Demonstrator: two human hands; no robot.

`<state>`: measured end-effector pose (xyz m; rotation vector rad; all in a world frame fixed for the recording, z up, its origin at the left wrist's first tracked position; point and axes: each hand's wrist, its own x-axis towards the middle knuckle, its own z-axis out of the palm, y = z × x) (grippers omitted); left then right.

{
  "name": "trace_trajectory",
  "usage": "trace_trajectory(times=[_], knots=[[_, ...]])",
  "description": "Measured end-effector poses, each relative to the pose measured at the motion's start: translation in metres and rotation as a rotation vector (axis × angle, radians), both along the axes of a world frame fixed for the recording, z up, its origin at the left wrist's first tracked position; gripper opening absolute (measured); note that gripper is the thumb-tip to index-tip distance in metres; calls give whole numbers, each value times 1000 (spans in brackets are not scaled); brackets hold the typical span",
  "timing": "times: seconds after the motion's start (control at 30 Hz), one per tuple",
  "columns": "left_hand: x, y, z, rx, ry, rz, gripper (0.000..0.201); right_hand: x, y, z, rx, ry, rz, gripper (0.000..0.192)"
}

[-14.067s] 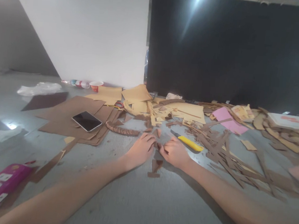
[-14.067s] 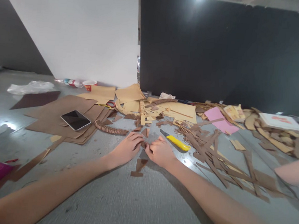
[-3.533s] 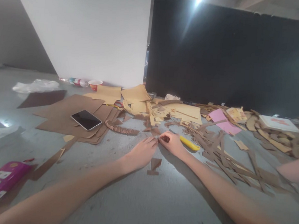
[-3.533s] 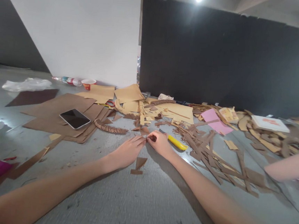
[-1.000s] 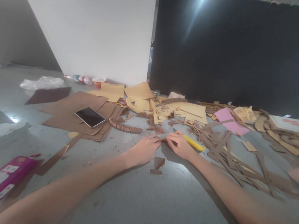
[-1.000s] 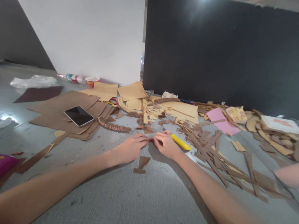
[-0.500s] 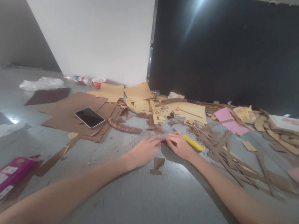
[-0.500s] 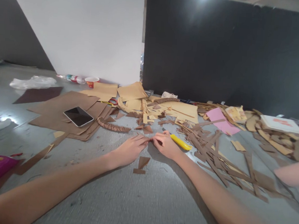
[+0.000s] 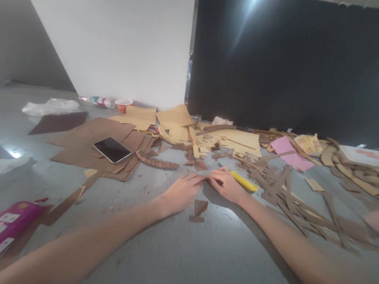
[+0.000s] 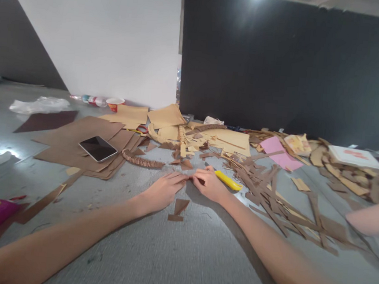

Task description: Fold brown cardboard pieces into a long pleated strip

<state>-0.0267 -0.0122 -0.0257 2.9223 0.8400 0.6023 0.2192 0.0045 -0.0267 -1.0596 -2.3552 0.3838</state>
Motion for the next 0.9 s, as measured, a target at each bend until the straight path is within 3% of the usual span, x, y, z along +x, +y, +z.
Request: trace_trajectory(times=[0.27,0.9], knots=[[0,1,-1,18,59,-33,39,4,7,-4,-118,73,-13,45],[2,2,12,-52,118,5,38,-7,-1,2,-36,-47,-23,26]])
